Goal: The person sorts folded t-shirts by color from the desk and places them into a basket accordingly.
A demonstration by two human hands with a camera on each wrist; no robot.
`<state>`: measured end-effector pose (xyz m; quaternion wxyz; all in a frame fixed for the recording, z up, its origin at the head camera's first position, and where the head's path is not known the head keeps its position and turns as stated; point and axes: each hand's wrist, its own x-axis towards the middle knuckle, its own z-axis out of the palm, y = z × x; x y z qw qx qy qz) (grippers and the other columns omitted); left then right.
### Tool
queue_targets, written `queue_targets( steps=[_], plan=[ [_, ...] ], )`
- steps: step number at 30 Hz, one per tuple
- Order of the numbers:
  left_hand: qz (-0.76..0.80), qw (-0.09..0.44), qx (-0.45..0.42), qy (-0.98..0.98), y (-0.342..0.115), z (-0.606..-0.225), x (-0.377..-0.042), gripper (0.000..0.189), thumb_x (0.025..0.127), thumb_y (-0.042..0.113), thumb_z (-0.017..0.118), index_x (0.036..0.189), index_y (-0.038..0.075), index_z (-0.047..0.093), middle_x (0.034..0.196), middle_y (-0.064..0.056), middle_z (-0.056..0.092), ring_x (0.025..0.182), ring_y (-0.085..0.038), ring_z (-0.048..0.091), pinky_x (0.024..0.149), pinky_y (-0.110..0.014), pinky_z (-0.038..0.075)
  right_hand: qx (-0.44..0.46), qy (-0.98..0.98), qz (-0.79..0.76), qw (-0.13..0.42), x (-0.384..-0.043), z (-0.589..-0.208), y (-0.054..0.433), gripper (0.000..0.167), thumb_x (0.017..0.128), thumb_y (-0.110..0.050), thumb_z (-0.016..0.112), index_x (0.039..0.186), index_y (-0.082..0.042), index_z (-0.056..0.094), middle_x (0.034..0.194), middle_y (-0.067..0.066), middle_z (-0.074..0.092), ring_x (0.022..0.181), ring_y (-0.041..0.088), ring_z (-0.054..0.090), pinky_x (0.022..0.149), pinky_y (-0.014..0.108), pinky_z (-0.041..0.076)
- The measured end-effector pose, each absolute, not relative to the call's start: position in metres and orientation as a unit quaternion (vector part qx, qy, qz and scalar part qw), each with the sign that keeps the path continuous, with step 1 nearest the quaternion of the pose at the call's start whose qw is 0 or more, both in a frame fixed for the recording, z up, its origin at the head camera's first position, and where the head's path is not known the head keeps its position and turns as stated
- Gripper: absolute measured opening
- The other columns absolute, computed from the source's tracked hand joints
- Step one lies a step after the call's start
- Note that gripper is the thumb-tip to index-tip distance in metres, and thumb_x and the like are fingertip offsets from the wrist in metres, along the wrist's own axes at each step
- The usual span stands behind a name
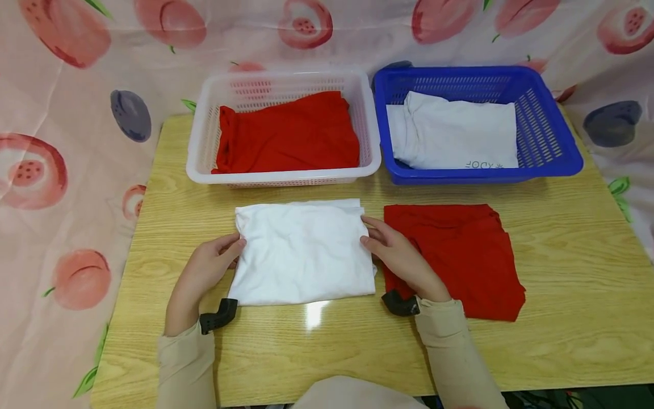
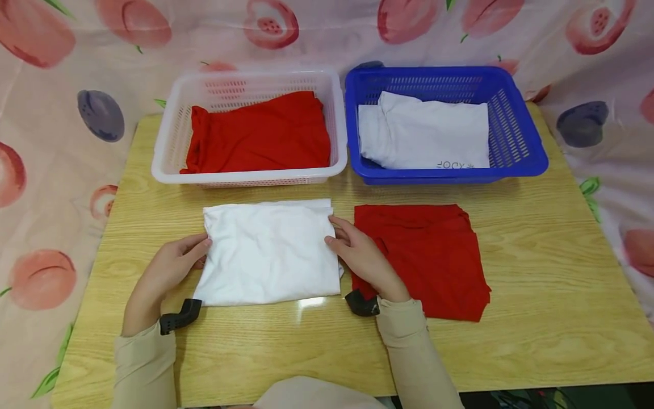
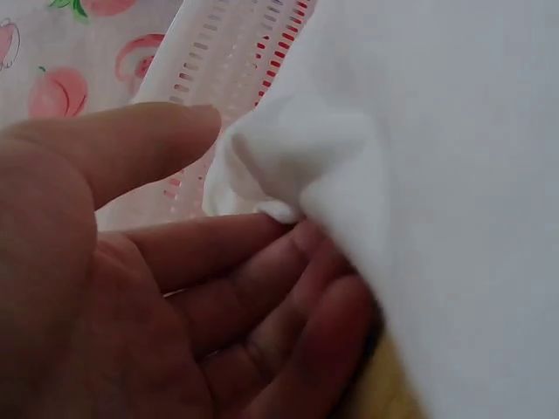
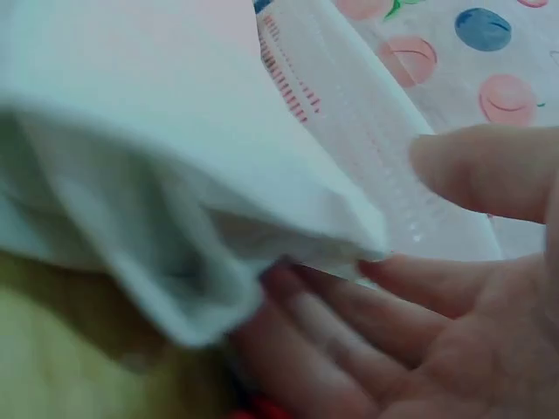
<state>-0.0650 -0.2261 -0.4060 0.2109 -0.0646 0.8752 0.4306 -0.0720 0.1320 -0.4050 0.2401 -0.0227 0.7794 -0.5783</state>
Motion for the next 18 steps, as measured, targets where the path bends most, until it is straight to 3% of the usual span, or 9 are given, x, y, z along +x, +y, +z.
queue_targets(
  steps=[4,9,12,18],
  plan=[
    [0.49,0.217,-0.04,0.843,-0.227,-0.408,-0.063,0.07,0.084,0.053,0.049,0.139,0.013,0.031,0.128,-0.008,0.045,0.111,-0.019,0.047,0.087,-0.031,0.043,-0.029,0.741,-0.625,0.244,-0.071,-0.404,0.127,0.056,0.089,-0.029,0.054,0.139,-0.026,0.028,0.137,0.007,0.034,0.123,0.021,0.036,0.097,0.039,0.033],
    [0.612,0.233,-0.009,0.756,-0.236,-0.413,-0.06,0.065,0.09,0.033,0.051,0.143,0.026,0.015,0.127,-0.012,0.034,0.106,-0.025,0.047,0.079,-0.033,0.047,-0.067,0.727,-0.64,0.239,-0.065,-0.39,0.115,0.065,0.091,-0.018,0.053,0.143,-0.025,0.015,0.146,0.001,0.012,0.132,0.022,0.017,0.103,0.041,0.023],
    [0.675,0.253,0.0,0.693,-0.239,-0.417,-0.062,0.068,0.091,0.025,0.052,0.142,0.032,0.008,0.134,-0.012,0.029,0.103,-0.027,0.051,0.073,-0.04,0.049,-0.087,0.729,-0.641,0.223,-0.062,-0.383,0.109,0.066,0.091,-0.014,0.051,0.144,-0.02,0.012,0.148,-0.001,0.008,0.133,0.021,0.012,0.104,0.042,0.019],
    [0.722,0.253,0.007,0.644,-0.229,-0.42,-0.069,0.078,0.091,0.014,0.051,0.14,0.038,-0.004,0.146,-0.001,0.014,0.119,-0.024,0.038,0.085,-0.034,0.044,-0.092,0.699,-0.683,0.189,-0.062,-0.388,0.102,0.064,0.092,-0.008,0.047,0.144,-0.014,0.009,0.148,-0.002,0.004,0.134,0.015,0.003,0.106,0.039,0.011]
  ],
)
